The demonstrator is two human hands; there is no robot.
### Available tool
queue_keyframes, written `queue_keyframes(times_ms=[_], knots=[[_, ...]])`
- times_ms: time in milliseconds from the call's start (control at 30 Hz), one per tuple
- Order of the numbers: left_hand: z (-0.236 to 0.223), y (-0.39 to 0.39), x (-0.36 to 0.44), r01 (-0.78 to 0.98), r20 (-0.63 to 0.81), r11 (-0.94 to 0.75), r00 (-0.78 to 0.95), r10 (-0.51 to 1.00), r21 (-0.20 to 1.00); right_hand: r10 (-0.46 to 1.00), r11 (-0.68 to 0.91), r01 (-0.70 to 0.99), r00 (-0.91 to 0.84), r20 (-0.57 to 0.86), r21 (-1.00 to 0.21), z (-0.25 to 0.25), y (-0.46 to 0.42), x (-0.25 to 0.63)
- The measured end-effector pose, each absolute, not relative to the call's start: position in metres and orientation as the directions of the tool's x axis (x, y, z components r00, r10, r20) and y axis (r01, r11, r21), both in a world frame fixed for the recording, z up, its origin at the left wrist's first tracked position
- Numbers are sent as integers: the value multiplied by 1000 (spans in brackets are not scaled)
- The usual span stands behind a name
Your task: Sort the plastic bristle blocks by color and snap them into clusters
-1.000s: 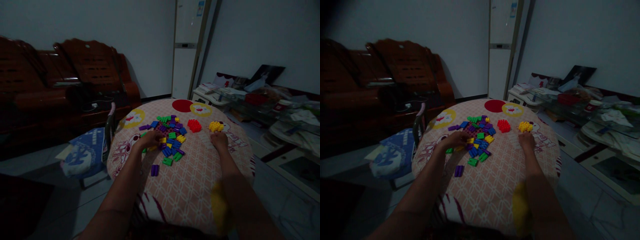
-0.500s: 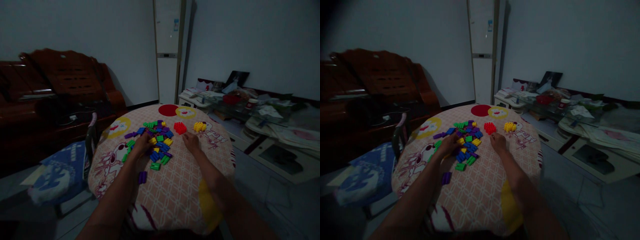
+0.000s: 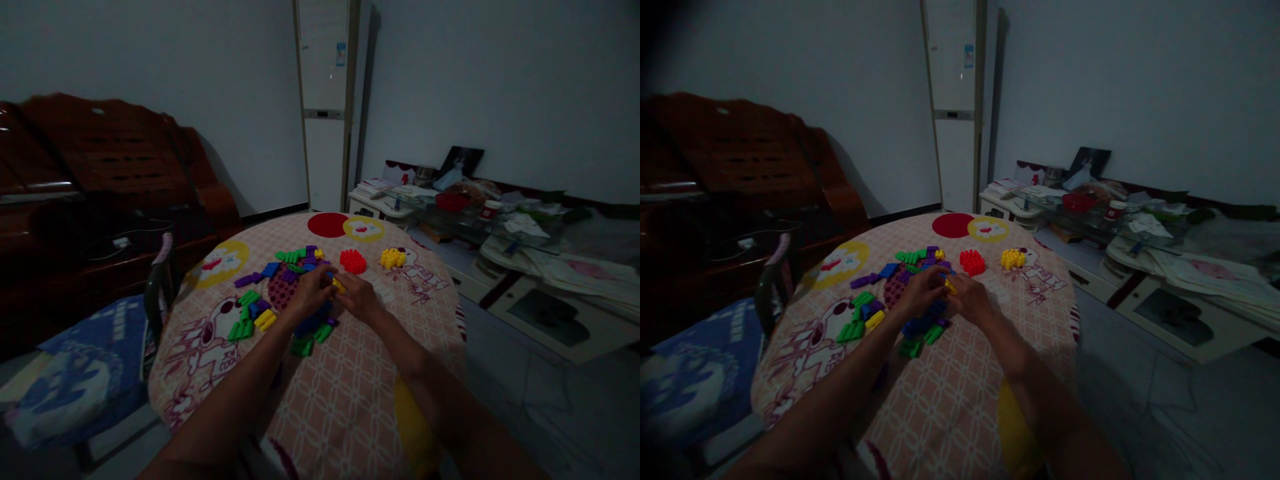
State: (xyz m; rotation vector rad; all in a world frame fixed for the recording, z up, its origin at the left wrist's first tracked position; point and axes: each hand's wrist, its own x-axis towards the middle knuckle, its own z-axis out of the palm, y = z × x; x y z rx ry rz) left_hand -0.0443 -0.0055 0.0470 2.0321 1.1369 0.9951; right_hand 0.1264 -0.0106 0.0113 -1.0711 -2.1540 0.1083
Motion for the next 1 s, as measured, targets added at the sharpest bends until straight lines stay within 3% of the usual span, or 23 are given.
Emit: queue_keyframes(times_ms=[133, 300, 367, 633, 1000], knots=[[43, -7, -37, 374, 371, -511, 386, 845, 774, 798, 511, 740, -219, 561, -437, 14, -3, 154], [37, -9, -47, 371, 362, -470, 325, 873, 801, 771, -27, 795, 403, 493, -607, 17, 16, 217], [34, -8, -55, 384, 349, -440, 286, 892, 811, 718, -159, 763, 524, 457, -626, 15, 23, 238], [29, -4, -71, 336, 298, -368, 243, 923, 867, 702, -320, 744, 602, 381, -586, 4, 50, 260], [40, -6, -81, 409, 306, -365, 203, 930, 837, 736, -301, 789, 549, 396, -536, -4, 54, 266]])
